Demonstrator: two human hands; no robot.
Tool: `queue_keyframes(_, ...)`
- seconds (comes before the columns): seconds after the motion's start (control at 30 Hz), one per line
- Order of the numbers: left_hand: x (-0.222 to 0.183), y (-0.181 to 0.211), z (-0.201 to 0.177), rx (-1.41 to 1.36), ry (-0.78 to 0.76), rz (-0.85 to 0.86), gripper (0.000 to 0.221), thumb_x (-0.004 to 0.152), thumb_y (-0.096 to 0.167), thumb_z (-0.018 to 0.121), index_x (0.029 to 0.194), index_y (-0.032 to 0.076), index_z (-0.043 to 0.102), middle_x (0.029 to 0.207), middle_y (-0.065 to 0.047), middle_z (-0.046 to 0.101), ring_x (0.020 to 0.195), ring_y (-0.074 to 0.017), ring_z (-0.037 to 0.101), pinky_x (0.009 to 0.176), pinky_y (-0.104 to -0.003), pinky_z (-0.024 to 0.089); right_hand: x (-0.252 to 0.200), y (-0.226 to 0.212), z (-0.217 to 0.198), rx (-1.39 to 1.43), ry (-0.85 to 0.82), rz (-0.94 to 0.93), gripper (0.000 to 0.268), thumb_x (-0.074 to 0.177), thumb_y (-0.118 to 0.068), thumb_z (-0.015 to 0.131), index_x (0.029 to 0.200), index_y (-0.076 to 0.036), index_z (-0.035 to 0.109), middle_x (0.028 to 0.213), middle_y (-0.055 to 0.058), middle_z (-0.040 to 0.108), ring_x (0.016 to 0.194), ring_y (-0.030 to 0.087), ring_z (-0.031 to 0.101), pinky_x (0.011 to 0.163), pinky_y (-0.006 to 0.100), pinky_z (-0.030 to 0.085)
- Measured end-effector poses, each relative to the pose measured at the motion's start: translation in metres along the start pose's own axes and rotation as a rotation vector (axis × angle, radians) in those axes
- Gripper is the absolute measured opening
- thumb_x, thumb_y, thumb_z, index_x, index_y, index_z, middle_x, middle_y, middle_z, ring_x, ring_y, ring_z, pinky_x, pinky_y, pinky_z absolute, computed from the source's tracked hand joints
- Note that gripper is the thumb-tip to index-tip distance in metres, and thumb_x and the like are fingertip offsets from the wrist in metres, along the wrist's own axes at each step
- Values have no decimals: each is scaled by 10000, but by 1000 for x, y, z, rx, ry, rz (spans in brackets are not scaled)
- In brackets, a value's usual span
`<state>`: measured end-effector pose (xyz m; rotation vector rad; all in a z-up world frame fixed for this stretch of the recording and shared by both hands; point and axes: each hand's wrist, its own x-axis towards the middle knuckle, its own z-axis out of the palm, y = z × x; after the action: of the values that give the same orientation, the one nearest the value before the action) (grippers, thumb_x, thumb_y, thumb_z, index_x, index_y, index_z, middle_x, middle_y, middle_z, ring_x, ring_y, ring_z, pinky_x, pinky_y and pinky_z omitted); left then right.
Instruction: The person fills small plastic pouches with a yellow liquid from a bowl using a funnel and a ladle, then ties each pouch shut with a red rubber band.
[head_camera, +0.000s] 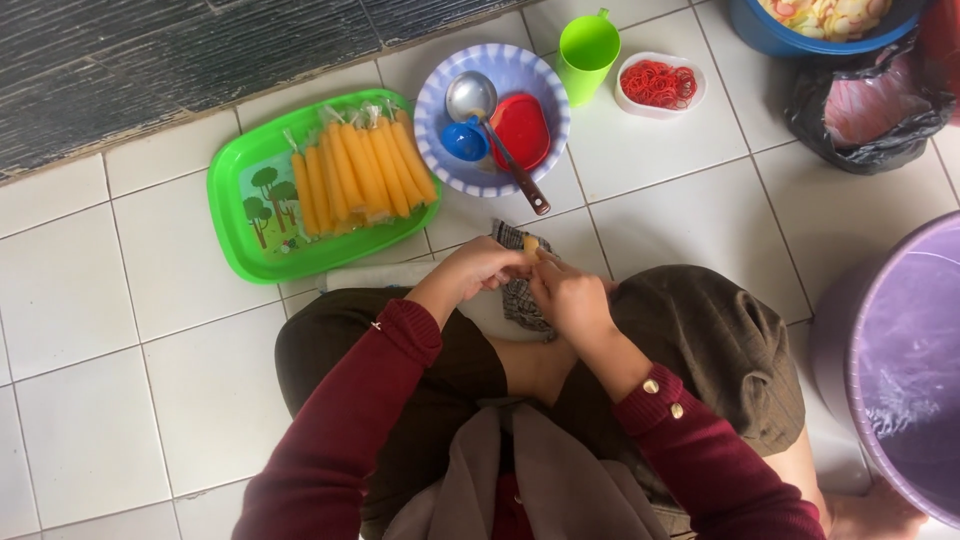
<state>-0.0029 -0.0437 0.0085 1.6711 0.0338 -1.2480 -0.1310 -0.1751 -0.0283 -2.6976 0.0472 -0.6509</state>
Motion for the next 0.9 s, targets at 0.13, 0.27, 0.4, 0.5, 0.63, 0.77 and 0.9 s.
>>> queue_keyframes(0.13, 18, -22, -6, 71, 14, 83, 321, 896, 238, 755, 655, 38, 685, 605, -18, 440, 495, -109, 405, 490, -288, 360, -4, 4, 7, 32, -49, -39, 157, 952, -183, 648, 825, -137, 729, 741, 101, 734, 560, 305, 698, 446, 391, 544)
queue_keyframes(0.27, 15, -17, -13, 331, 134, 168, 318, 803, 234, 761, 538, 96, 651, 530, -37, 467, 475, -96, 380, 470, -326, 404, 8, 6, -4, 345, -147, 55, 149, 957, -128, 666, 926, -88, 806, 994, 125, 794, 661, 341, 735, 490, 372, 582)
queue_keyframes(0.4, 22, -12, -23, 627, 167, 265, 337, 714, 272, 812, 494, 108, 617, 482, -39, 481, 486, -105, 432, 472, -340, 459, 25, 3, -18, 781, -123, 294, 155, 900, -30, 764, 1051, -36, 801, 1011, 185, 792, 832, 411, 757, 596, 461, 628)
queue_keyframes(0.5, -1, 15, -14, 934, 168, 332, 394, 796, 347, 768, 656, 8, 623, 533, -66, 533, 488, -168, 583, 509, -351, 529, 17, 19, 17, 882, -180, 235, 189, 943, -19, 697, 1065, -78, 828, 960, 147, 786, 727, 310, 755, 541, 386, 588)
queue_keyframes(0.63, 45, -19, -15, 1051, 183, 322, 289, 703, 253, 804, 636, 43, 617, 516, -52, 544, 471, -207, 613, 499, -368, 547, 19, 28, 31, 938, -252, 272, 153, 895, -33, 761, 1020, -79, 836, 978, 141, 788, 731, 262, 743, 529, 367, 581)
queue_keyframes(0.77, 70, -20, -9, 1232, 193, 407, 226, 631, 170, 816, 667, 34, 640, 559, -79, 589, 541, -293, 678, 511, -428, 576, 26, 32, 31, 855, -287, 253, 163, 883, -35, 767, 1026, -79, 833, 972, 145, 773, 718, 257, 736, 538, 362, 581)
queue_keyframes(0.9, 56, 1, -7, 1233, 218, 521, 153, 642, 81, 755, 620, 2, 625, 537, -111, 589, 550, -334, 686, 555, -442, 588, 30, 40, 37, 714, -236, 210, 171, 834, -46, 784, 998, -67, 828, 913, 125, 771, 648, 242, 717, 486, 340, 537)
